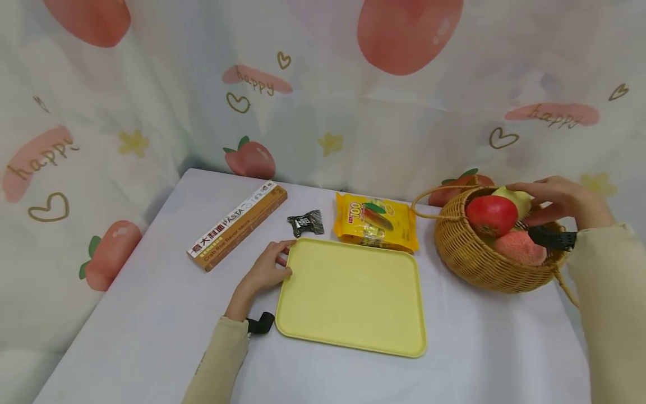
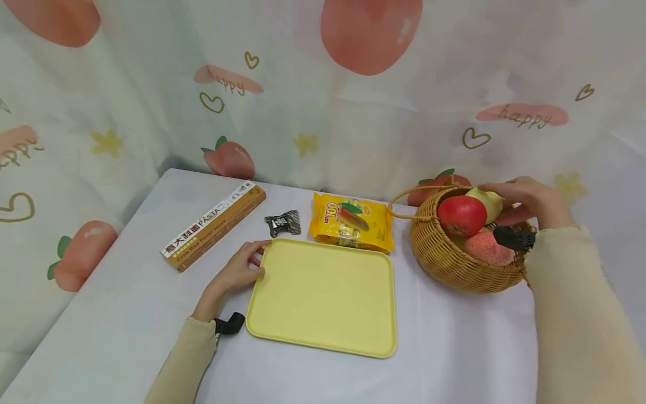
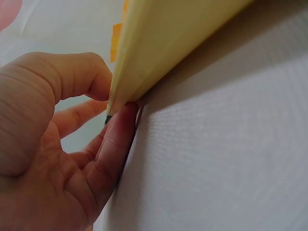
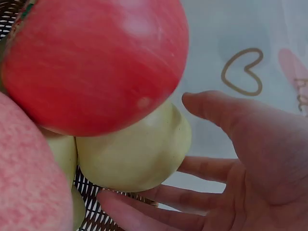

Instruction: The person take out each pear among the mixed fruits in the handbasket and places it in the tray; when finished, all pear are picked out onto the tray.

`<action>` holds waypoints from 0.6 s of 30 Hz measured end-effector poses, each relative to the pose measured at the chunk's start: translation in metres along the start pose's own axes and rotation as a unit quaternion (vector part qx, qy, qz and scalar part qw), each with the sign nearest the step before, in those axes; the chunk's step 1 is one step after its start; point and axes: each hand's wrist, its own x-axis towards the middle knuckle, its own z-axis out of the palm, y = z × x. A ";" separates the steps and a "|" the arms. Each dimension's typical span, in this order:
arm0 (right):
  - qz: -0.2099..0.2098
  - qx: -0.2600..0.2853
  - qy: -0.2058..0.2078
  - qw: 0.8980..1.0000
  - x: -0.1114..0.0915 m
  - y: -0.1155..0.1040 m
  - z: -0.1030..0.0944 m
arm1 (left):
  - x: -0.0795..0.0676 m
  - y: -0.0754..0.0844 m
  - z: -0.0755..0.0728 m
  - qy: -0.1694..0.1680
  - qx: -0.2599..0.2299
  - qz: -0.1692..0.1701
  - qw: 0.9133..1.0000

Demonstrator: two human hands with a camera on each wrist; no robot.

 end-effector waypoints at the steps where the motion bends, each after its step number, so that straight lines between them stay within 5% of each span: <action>1: 0.001 0.011 -0.008 1.000 0.002 0.001 -0.001 | 0.000 0.000 0.001 0.000 0.001 0.000 1.000; 8: 0.004 0.018 -0.028 0.999 0.010 0.005 -0.004 | -0.001 0.003 0.000 -0.002 0.000 -0.013 1.000; 18: -0.007 0.055 0.037 0.998 0.008 0.013 0.005 | -0.002 0.005 -0.001 -0.002 -0.005 -0.013 1.000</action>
